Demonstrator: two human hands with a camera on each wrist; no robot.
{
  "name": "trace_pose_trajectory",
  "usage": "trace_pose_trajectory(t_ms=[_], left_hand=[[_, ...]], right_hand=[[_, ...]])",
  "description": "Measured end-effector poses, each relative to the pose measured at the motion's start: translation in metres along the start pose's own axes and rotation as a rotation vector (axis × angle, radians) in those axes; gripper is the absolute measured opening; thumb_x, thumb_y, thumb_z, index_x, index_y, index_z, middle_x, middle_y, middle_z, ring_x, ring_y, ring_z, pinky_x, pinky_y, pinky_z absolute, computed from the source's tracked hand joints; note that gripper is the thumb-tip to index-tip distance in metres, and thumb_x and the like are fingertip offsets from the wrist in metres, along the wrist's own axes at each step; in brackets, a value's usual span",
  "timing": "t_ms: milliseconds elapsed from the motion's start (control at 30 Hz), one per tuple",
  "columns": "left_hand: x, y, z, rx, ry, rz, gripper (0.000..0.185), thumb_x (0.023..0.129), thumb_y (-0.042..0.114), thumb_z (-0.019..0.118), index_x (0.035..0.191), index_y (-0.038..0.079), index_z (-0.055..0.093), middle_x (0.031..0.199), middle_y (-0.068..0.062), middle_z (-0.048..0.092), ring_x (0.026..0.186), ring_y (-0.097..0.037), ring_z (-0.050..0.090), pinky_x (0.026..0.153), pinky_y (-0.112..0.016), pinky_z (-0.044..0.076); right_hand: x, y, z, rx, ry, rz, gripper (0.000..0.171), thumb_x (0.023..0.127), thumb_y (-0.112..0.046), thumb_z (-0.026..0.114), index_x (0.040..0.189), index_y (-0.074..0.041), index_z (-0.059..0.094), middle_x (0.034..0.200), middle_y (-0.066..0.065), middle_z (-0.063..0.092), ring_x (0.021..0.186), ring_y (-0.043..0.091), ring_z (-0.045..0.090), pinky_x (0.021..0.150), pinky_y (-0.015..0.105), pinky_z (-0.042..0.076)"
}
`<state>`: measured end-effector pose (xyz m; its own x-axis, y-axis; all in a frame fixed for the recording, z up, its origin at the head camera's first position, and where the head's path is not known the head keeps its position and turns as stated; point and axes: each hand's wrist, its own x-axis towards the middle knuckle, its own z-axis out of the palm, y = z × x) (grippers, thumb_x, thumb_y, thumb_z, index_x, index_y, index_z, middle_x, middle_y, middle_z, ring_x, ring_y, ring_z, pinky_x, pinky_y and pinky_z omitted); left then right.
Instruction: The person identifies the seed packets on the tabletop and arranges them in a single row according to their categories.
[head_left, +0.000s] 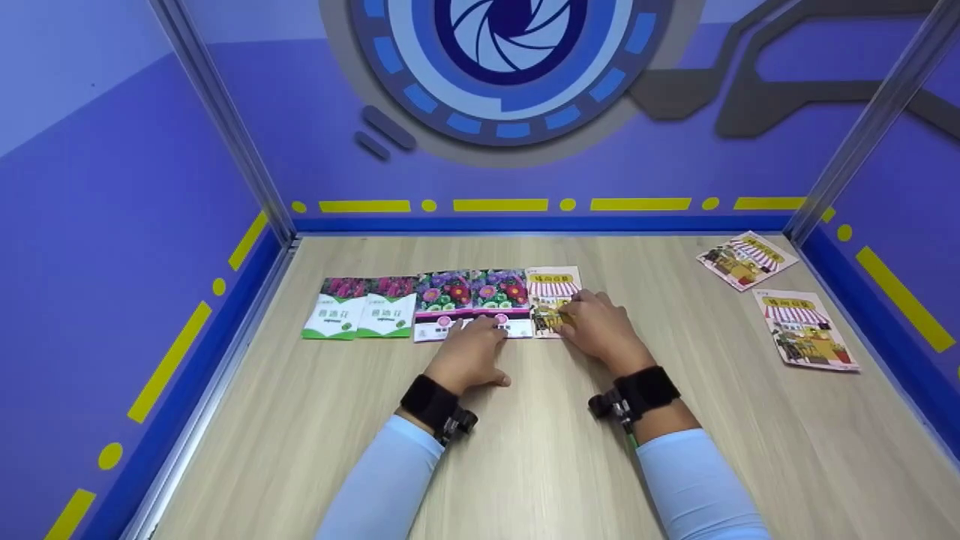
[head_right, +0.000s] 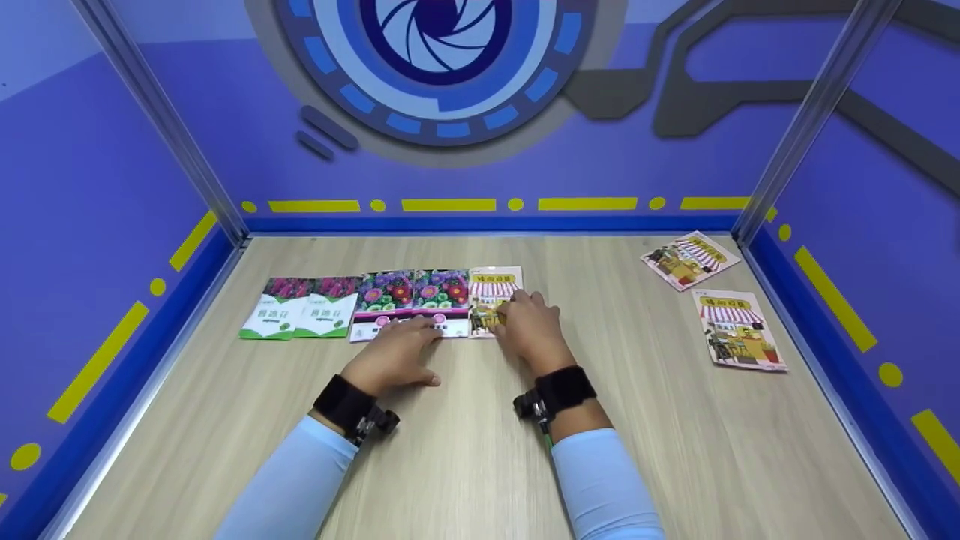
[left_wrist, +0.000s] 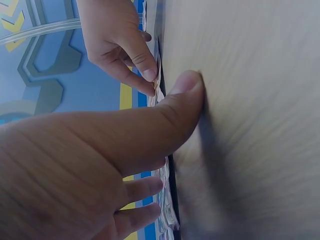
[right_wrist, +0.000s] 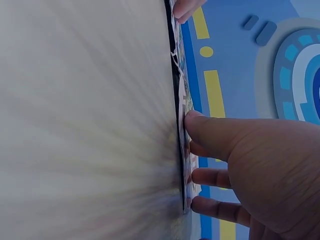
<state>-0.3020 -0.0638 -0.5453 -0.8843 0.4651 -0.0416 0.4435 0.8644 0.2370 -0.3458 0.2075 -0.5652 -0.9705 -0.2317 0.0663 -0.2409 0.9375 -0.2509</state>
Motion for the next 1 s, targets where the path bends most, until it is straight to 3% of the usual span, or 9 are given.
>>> trace_pose_trajectory(t_ms=[367,633,833,1000], left_hand=[[0.001,0.001,0.000,-0.024,-0.014,-0.015,0.084,0.081,0.045,0.104,0.150,0.009,0.072,0.172,-0.012,0.058,0.162,-0.034,0.053,0.134,-0.066,0.040],[0.002,0.007,-0.002,0.038,-0.034,0.020,0.085,0.082,0.043,0.103,0.154,0.011,0.070,0.170,-0.011,0.060,0.163,-0.031,0.052,0.138,-0.061,0.037],[0.005,0.014,-0.003,0.110,-0.035,0.099,0.072,0.088,0.045,0.097,0.149,0.014,0.073,0.165,-0.008,0.066,0.160,-0.028,0.055,0.135,-0.061,0.040],[0.007,0.022,0.000,0.103,-0.032,0.118,0.074,0.099,0.052,0.086,0.160,0.016,0.065,0.166,-0.008,0.065,0.160,-0.029,0.056,0.136,-0.057,0.041]], right_hand=[[-0.003,0.010,-0.009,0.061,-0.020,0.020,0.045,0.106,-0.039,0.079,0.139,-0.009,0.080,0.145,0.021,0.068,0.136,0.045,0.062,0.109,0.075,0.053],[-0.001,0.023,-0.011,0.084,-0.049,0.072,0.041,0.106,-0.034,0.077,0.137,-0.009,0.080,0.149,0.020,0.066,0.136,0.046,0.063,0.110,0.071,0.053],[0.000,0.039,-0.015,0.123,-0.051,0.093,0.053,0.108,-0.035,0.074,0.152,-0.005,0.070,0.160,0.027,0.061,0.147,0.054,0.057,0.116,0.078,0.049],[-0.003,0.066,-0.019,0.116,-0.064,0.155,0.062,0.110,-0.036,0.071,0.161,-0.002,0.060,0.168,0.032,0.051,0.156,0.058,0.047,0.122,0.081,0.042]])
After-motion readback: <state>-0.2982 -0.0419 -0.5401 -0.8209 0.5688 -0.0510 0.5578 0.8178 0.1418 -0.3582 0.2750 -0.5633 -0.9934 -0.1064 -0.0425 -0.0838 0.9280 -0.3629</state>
